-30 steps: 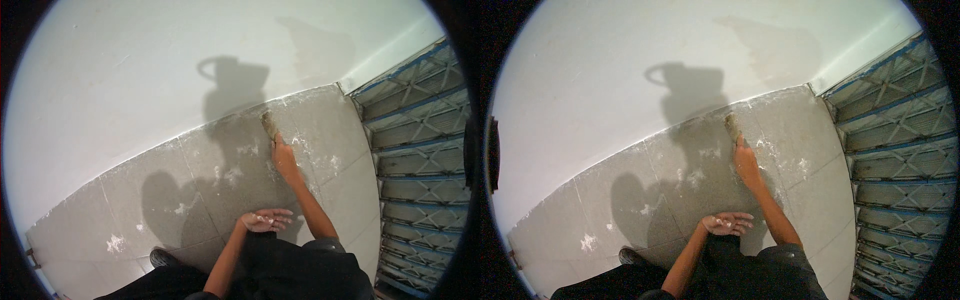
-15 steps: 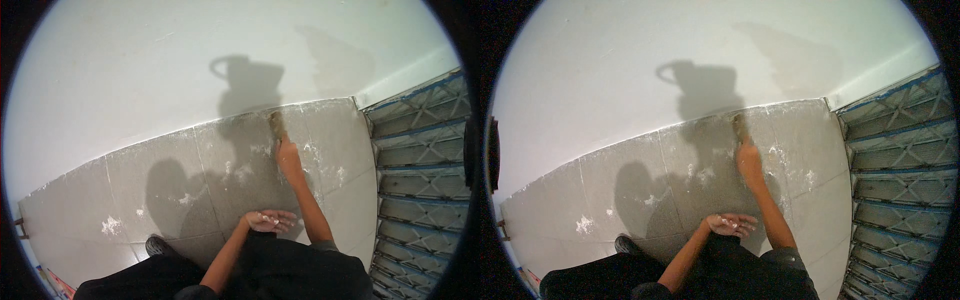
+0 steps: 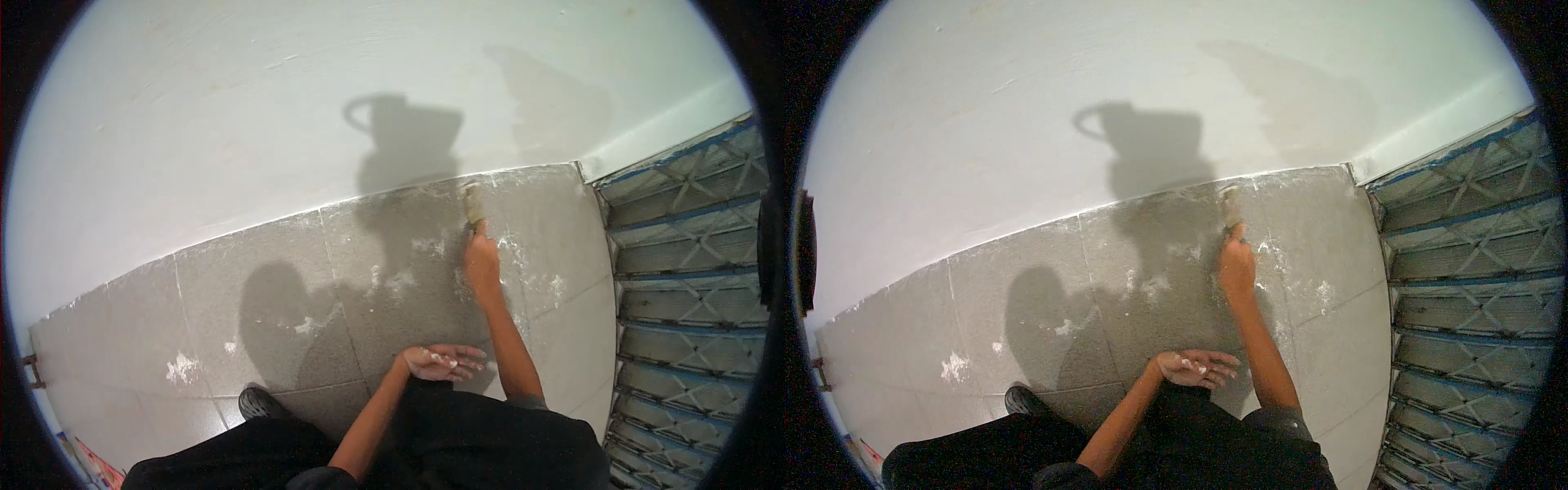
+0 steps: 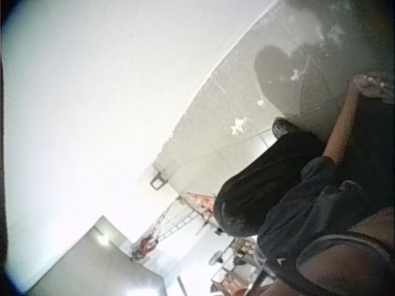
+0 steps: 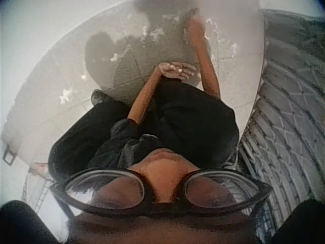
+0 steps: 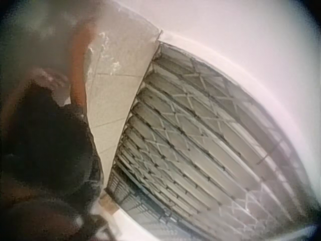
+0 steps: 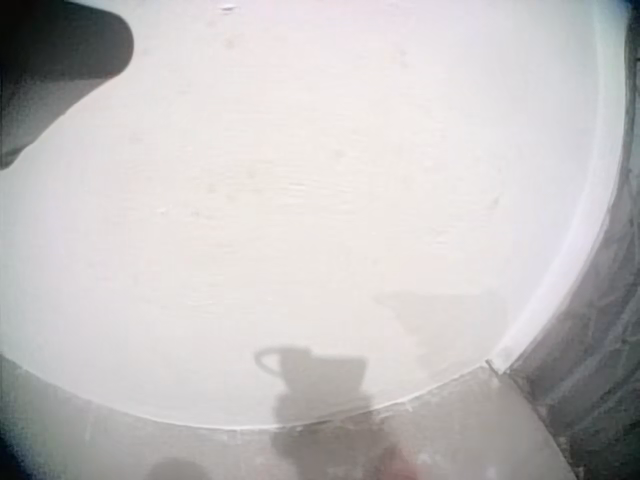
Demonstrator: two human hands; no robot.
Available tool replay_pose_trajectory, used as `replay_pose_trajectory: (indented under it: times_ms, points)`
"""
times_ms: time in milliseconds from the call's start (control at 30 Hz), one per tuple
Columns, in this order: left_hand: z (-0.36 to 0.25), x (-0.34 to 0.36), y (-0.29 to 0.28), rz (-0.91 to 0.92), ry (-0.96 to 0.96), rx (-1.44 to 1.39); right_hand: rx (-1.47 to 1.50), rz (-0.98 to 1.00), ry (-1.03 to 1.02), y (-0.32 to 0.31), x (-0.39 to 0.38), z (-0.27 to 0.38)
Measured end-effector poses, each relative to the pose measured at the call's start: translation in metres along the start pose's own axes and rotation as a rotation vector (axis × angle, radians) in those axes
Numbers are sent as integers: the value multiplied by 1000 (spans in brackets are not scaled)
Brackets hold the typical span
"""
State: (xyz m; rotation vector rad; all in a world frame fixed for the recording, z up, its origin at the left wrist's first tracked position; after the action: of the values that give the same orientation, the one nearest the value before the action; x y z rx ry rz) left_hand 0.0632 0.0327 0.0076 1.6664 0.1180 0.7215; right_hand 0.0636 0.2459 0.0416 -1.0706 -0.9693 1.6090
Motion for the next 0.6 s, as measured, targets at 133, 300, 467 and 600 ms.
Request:
replay_pose_trajectory:
  times_ms: [133, 300, 467, 600]
  points:
    - [5, 1, -8, -91, -49, 33, -70, 128, 4, 5, 4, -2]
    - [0, 2, -2, -77, -35, 19, 7, 91, 63, 0, 3, -12]
    - [0, 1, 1, -55, -11, 37, -100, 35, -49, -3, 1, -4]
    - [-1, 4, 2, -45, -19, 72, -153, 24, -45, 1, 8, -17]
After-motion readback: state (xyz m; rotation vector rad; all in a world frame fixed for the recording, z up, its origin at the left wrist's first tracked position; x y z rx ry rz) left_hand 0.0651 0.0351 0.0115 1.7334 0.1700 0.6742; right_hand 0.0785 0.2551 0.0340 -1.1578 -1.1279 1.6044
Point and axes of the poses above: each hand's wrist, its own x-axis towards the middle knuckle, its own y-axis out of the palm, z = x × y, the point moved 7 cm from there along x, towards the middle knuckle, and after that the axes turned 8 degrees about z, right-handed, at the moved point
